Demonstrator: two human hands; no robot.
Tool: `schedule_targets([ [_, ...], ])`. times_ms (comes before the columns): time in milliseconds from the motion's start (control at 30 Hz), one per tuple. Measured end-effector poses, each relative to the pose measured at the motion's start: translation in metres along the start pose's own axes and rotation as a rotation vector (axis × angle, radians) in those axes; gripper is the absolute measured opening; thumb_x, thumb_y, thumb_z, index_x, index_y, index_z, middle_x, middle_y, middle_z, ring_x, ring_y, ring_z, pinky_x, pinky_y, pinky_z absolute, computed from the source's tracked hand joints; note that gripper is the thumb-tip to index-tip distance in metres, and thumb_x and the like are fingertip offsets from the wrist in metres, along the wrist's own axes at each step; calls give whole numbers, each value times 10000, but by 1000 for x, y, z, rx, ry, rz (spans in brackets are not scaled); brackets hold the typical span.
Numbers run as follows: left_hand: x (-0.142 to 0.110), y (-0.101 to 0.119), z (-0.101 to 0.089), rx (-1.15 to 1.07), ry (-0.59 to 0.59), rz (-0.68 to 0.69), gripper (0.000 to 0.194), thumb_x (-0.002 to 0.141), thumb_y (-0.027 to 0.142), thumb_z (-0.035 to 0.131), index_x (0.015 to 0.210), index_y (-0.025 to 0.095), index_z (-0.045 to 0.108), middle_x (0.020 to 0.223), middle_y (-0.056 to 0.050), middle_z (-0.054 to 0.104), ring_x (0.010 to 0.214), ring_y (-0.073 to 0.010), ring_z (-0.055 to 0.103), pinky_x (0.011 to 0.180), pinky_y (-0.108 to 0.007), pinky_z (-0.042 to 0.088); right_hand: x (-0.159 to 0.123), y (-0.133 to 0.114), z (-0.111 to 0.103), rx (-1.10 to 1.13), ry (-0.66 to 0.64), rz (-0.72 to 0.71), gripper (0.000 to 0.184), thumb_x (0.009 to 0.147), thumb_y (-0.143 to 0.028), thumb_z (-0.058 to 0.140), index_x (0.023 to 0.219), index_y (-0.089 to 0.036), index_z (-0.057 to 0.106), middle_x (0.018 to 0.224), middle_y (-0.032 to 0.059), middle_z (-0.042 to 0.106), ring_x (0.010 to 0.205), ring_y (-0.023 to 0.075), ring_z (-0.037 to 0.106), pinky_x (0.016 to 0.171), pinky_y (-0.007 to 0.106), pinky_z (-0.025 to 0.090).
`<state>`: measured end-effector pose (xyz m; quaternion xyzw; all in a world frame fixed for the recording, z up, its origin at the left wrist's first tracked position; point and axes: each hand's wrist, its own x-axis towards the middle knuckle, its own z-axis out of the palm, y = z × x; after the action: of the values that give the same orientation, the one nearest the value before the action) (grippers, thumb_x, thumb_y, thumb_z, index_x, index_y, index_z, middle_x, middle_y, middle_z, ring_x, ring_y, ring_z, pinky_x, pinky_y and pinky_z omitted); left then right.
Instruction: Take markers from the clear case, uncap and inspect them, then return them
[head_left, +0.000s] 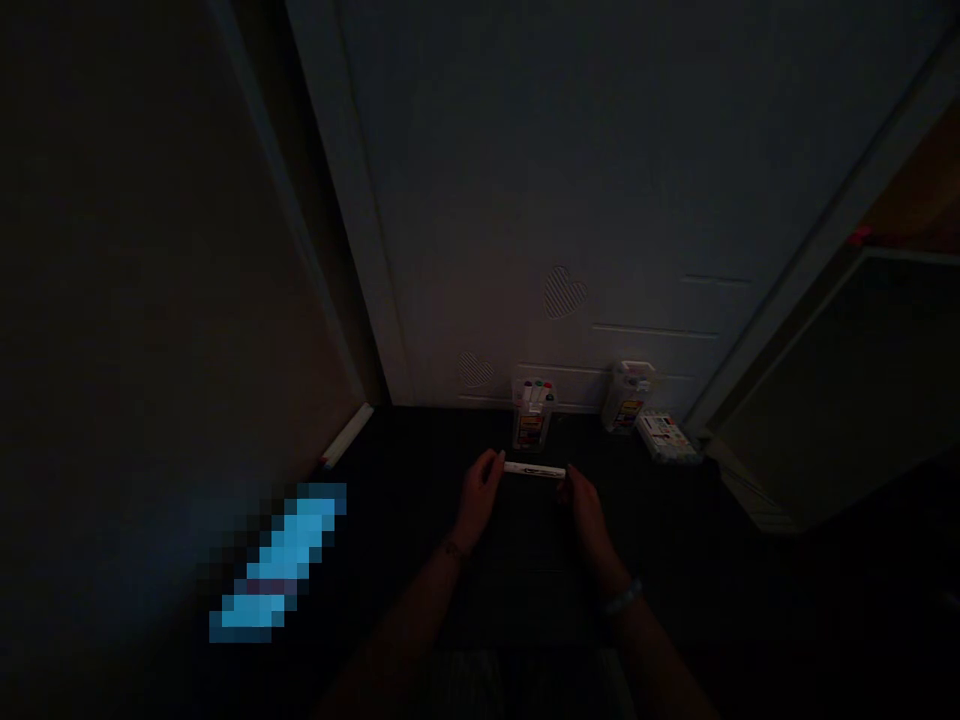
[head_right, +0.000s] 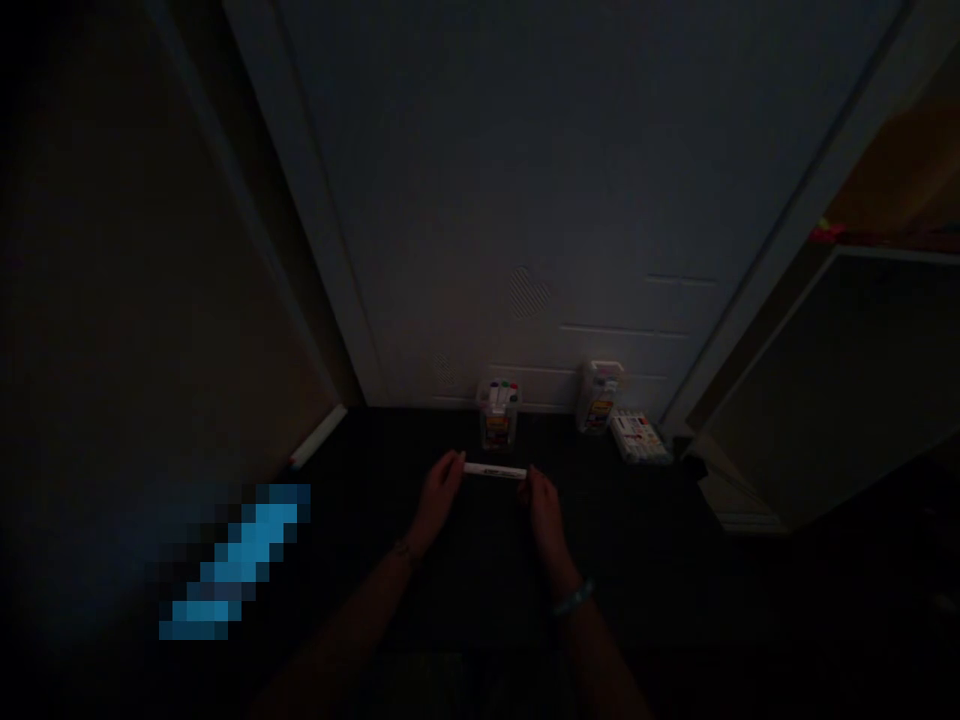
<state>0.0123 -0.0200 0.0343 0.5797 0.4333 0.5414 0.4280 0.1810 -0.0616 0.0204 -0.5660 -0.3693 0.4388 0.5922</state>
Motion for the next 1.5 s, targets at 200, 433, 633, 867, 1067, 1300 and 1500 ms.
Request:
schedule_targets([
  [200, -2, -1, 3, -140, -154, -120, 349, 747, 469, 585, 914, 166, 624, 628, 32, 516, 563, -89, 437, 521, -193, 325, 0, -1, 1, 7, -101, 65, 451, 763, -605, 472, 576, -199, 532, 488, -25, 468, 479, 126, 420, 495, 254, 317],
  [433, -7, 4, 3, -126, -145, -56, 332, 773, 438, 573, 918, 157, 675, 780, -34, 650, 694, -143, 562, 616, -233, 405, -4, -2, 6, 18, -46, -109, 320, 807, -514, 492, 935, -226, 546, 666, -30, 525, 605, 132, 482, 580, 236, 386],
  [633, -15, 5, 2, 277, -161, 330, 240, 819, 399, 545, 826, 192, 667, 821, -43, 673, 781, -179, 591, 764, -311, 433, -11, -2, 9, -211, 4, -325, 461, 828, -405, 515, 1242, -235, 403, 668, -52, 484, 563, 112, 461, 527, 210, 376],
  [867, -22, 1, 0, 697, -132, 701, 269, 831, 435, 517, 813, 213, 668, 753, -48, 607, 778, -198, 497, 744, -348, 407, -13, 7, 11, -631, -409, -654, 491, 798, -219, 551, 1276, -272, 452, 1072, 35, 620, 935, 176, 588, 822, 301, 457],
  [1067, -23, 7, 3, 686, -196, 719, 275, 788, 450, 579, 920, 218, 644, 987, -61, 582, 948, -218, 463, 835, -366, 401, -12, 14, 9, -696, -395, -785, 283, 844, -172, 459, 1107, -209, 558, 1098, 79, 618, 1005, 194, 574, 861, 331, 453],
  [1300, -19, 13, 7, 611, -234, 626, 150, 840, 302, 545, 929, 199, 607, 973, -41, 592, 943, -184, 481, 851, -335, 410, -12, 14, 10, -818, -366, -807, 197, 869, -202, 445, 1019, -171, 569, 967, 101, 644, 875, 201, 603, 792, 340, 476],
  [1500, -19, 12, 4, 596, -260, 628, 149, 837, 309, 551, 933, 220, 623, 995, -38, 585, 943, -182, 491, 863, -349, 406, -13, 13, 11, -822, -364, -840, 251, 870, -183, 427, 1088, -169, 550, 1032, 110, 634, 936, 208, 596, 818, 351, 474],
])
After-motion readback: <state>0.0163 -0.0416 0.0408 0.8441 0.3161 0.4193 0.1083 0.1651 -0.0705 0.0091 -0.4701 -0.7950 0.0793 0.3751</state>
